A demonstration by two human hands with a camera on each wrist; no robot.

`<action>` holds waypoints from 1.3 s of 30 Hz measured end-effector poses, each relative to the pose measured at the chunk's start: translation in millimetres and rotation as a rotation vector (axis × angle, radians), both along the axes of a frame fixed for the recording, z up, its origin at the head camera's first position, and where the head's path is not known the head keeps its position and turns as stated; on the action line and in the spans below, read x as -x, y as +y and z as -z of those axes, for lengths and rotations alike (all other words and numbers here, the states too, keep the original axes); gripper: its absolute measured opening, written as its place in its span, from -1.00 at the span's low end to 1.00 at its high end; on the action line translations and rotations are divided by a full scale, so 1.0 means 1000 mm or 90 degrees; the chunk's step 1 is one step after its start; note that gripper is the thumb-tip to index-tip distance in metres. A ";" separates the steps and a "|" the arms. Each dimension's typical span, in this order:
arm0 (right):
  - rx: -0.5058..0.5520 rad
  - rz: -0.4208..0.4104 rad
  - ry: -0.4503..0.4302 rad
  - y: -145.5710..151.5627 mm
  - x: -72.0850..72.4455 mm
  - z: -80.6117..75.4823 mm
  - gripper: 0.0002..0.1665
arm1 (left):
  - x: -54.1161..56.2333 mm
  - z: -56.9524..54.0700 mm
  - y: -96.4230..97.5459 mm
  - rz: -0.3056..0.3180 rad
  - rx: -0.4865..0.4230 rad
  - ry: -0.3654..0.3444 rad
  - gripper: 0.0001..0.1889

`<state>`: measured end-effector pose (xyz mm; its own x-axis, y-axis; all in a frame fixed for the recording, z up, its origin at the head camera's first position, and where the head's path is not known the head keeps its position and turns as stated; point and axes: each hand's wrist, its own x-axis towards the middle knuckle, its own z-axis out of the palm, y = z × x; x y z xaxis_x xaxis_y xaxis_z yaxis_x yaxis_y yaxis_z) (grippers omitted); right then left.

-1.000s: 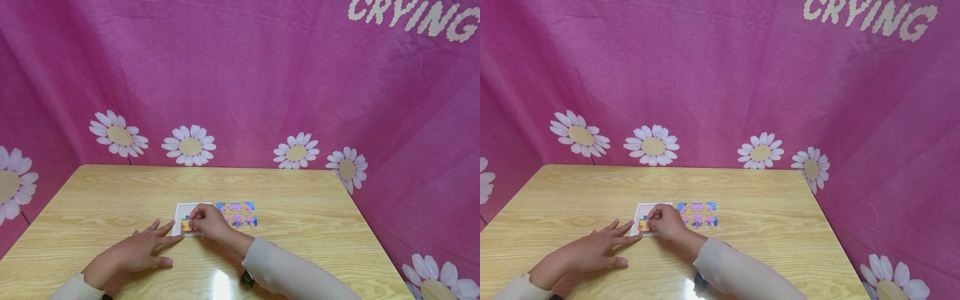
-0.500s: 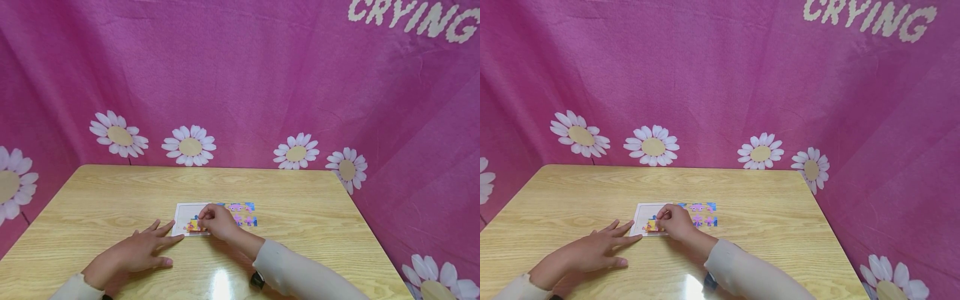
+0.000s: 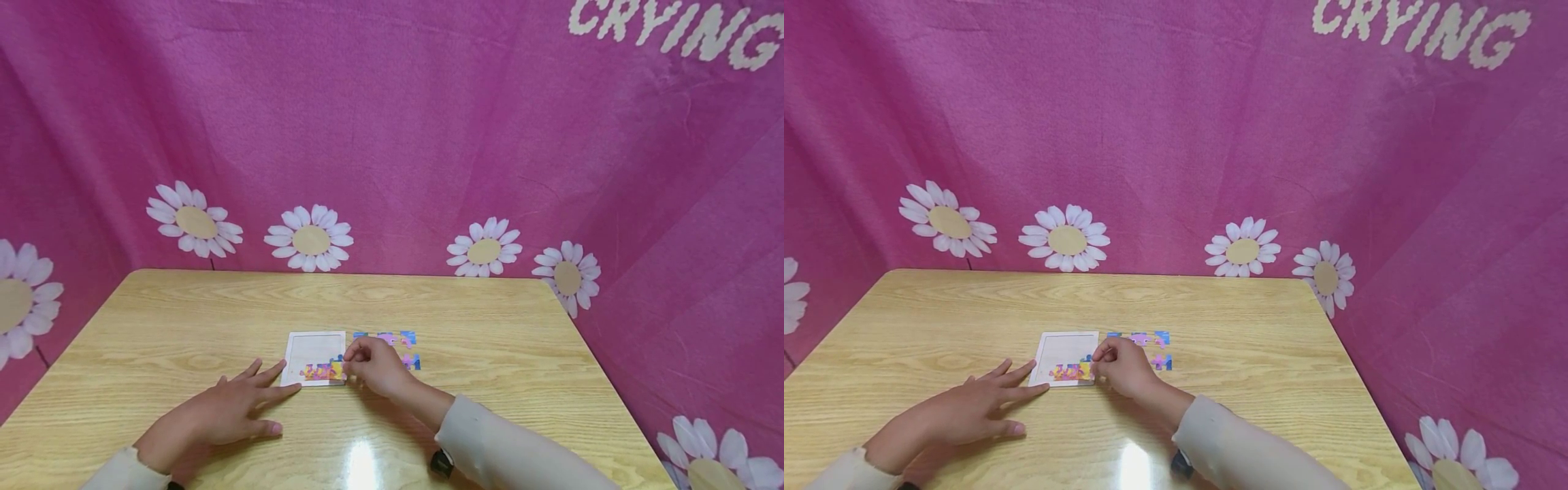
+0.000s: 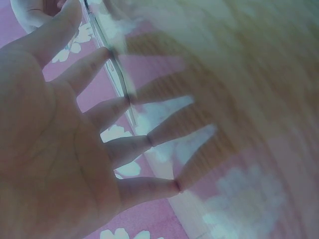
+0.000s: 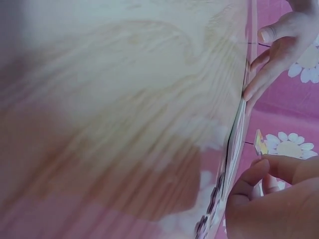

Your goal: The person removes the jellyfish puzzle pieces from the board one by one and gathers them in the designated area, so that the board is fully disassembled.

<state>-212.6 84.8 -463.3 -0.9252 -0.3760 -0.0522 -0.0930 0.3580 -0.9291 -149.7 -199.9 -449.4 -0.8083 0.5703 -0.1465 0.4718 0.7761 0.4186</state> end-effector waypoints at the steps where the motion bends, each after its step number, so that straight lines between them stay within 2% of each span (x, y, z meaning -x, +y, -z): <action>1: -0.002 0.000 0.001 0.002 0.000 0.000 -0.90 | 0.000 0.000 0.000 -0.001 0.001 -0.003 -0.30; 13: -0.040 0.017 0.021 0.025 -0.008 0.002 -0.88 | 0.001 -0.002 0.001 -0.012 0.009 -0.026 -0.29; 23: -0.063 -0.007 0.004 0.032 -0.014 0.003 -0.89 | 0.001 -0.002 0.001 -0.007 0.013 -0.020 -0.28; 33: -0.177 -0.026 0.124 0.035 -0.015 0.004 -0.84 | 0.000 -0.003 0.001 -0.010 0.008 -0.024 -0.29; 39: -0.190 -0.028 0.142 0.034 -0.017 0.002 -0.84 | -0.001 -0.004 0.001 -0.012 0.004 -0.030 -0.29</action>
<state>-195.7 119.1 -465.6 -0.9096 -0.4139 0.0356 -0.3025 0.6011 -0.7397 -149.1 -198.5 -445.3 -0.8110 0.5539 -0.1883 0.4364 0.7871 0.4360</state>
